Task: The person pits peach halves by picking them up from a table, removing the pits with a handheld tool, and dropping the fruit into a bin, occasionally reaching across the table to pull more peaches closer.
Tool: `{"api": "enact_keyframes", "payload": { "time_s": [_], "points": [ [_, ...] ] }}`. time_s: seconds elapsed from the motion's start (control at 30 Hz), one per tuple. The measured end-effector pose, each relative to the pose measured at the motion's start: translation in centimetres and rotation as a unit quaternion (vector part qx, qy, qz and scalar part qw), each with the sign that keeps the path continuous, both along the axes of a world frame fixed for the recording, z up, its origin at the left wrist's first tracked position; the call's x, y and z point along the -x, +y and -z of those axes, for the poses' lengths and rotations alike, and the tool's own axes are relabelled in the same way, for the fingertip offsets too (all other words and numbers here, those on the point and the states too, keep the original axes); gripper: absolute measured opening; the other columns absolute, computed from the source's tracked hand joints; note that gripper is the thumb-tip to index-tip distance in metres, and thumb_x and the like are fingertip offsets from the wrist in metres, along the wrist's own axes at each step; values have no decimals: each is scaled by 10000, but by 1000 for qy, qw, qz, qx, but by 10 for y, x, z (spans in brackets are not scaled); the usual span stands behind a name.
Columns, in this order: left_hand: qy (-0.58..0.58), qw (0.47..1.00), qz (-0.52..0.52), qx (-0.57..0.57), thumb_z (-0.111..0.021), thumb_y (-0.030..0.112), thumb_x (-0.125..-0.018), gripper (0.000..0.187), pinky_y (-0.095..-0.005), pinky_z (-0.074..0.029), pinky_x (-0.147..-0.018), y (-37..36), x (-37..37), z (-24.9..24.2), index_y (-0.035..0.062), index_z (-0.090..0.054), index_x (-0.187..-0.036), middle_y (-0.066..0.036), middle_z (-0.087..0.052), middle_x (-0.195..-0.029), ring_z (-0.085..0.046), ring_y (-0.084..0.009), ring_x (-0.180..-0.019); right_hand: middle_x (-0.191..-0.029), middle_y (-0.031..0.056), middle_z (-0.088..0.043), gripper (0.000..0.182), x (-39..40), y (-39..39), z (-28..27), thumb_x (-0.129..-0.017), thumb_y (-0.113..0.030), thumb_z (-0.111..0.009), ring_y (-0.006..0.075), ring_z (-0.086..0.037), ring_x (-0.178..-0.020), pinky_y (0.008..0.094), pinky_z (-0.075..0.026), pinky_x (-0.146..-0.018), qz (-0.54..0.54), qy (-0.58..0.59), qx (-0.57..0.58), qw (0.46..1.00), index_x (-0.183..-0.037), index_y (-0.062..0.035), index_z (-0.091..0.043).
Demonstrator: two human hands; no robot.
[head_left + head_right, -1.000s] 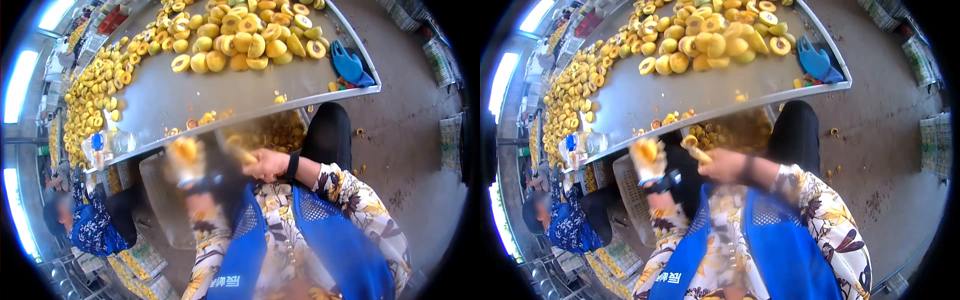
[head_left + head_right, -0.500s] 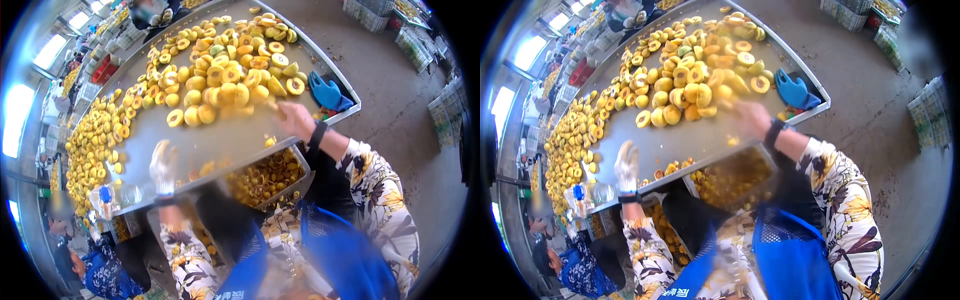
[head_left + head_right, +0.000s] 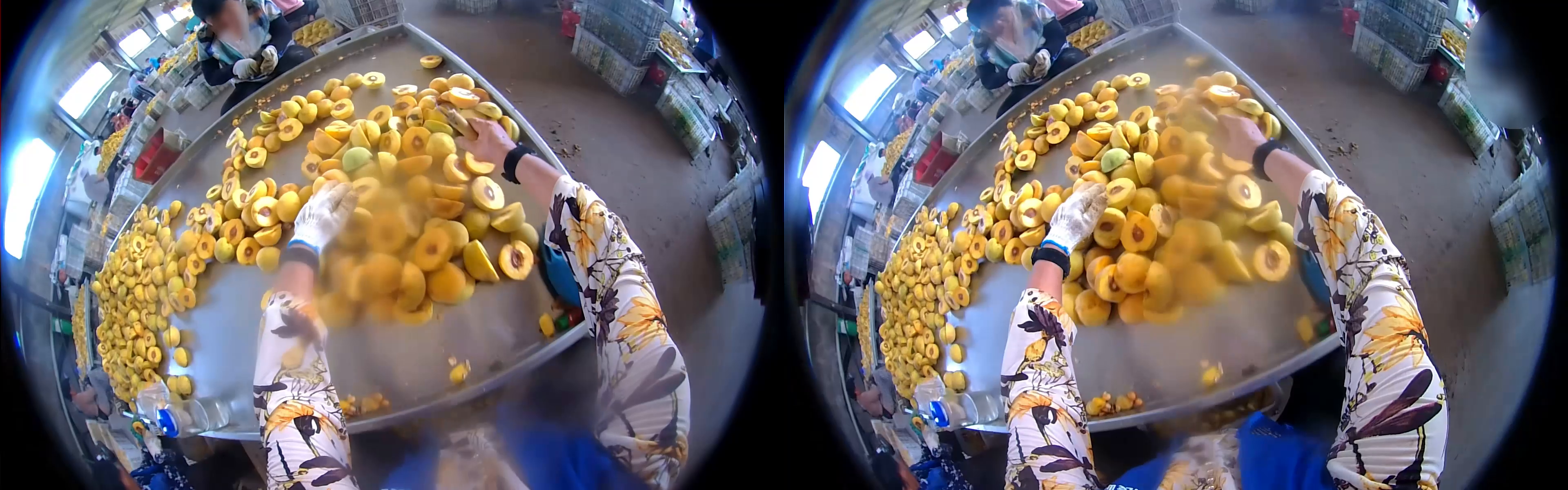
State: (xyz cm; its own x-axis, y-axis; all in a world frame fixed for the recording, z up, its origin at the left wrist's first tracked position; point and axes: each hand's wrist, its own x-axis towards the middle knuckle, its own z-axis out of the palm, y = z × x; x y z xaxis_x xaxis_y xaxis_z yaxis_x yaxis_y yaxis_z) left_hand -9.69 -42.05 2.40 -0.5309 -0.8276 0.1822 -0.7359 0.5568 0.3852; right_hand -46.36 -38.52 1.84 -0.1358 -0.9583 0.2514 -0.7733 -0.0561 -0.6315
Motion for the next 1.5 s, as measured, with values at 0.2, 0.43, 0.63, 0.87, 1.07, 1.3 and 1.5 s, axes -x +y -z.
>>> {"api": "enact_keyframes", "payload": {
  "time_s": [0.2, 0.43, 0.63, 0.87, 1.07, 1.3, 1.5],
  "points": [
    [-172, 985, -6, -26, -589, 560, -748, 595, -433, -347, -1014, -18, 39, -21, 227, -538, -1238, -88, -422, -1356, -364, -377, -1213, -1120, 212, -582, 584, -1, -72, 23, -792, -397, -630, 315, -555, -1050, 366, -424, -909, -38, 15, -104, 994, -1205, -4, -502],
    [-233, 971, -44, -33, -569, 653, -711, 721, -451, -347, -998, -22, 74, -14, 211, -505, -1277, -61, -389, -1393, -362, -367, -1230, -1076, 233, -586, 537, -55, -52, -7, -812, -399, -597, 363, -546, -1032, 397, -417, -902, -115, 78, -89, 986, -1172, -13, -499],
    [-134, 982, -26, -132, -602, 609, -716, 767, -391, -310, -1041, 13, 44, -9, 163, -453, -1322, -128, -349, -1417, -357, -302, -1285, -1053, 199, -584, 428, -61, -35, 52, -829, -335, -545, 367, -549, -997, 424, -443, -854, -159, 66, 2, 985, -1184, -98, -513],
    [-139, 978, -32, -149, -665, 540, -697, 746, -398, -353, -1000, 113, -16, -15, 84, -482, -1258, -230, -452, -1283, -409, -357, -1216, -1204, 218, -509, 511, -130, 51, 18, -797, -333, -599, 359, -492, -1109, 389, -393, -968, -241, 81, -126, 959, -1183, -12, -503],
    [-85, 962, -2, -258, -655, 464, -754, 652, -359, -405, -952, 170, -74, -39, 49, -508, -1235, -189, -543, -1202, -512, -297, -1133, -1119, 184, -574, 475, -163, 99, -3, -786, -340, -618, 325, -556, -1017, 399, -442, -882, -339, 120, -221, 907, -1166, -66, -534],
    [-40, 972, -228, 36, -624, 433, -776, 489, -387, -426, -942, 153, -162, -19, 108, -590, -1140, -161, -530, -1229, -497, -314, -1138, -991, 164, -621, 376, -158, 74, -5, -770, -261, -607, 363, -580, -917, 442, -458, -813, -384, 129, -89, 910, -1104, -92, -570],
    [-97, 936, -310, -137, -651, 483, -738, 605, -408, -399, -965, 121, -189, 12, 164, -524, -1237, -168, -378, -1357, -442, -356, -1190, -984, 152, -599, 349, -188, -1, 17, -730, -234, -664, 344, -557, -950, 415, -447, -828, -314, 105, 14, 944, -1023, -67, -572]
  ]
}}
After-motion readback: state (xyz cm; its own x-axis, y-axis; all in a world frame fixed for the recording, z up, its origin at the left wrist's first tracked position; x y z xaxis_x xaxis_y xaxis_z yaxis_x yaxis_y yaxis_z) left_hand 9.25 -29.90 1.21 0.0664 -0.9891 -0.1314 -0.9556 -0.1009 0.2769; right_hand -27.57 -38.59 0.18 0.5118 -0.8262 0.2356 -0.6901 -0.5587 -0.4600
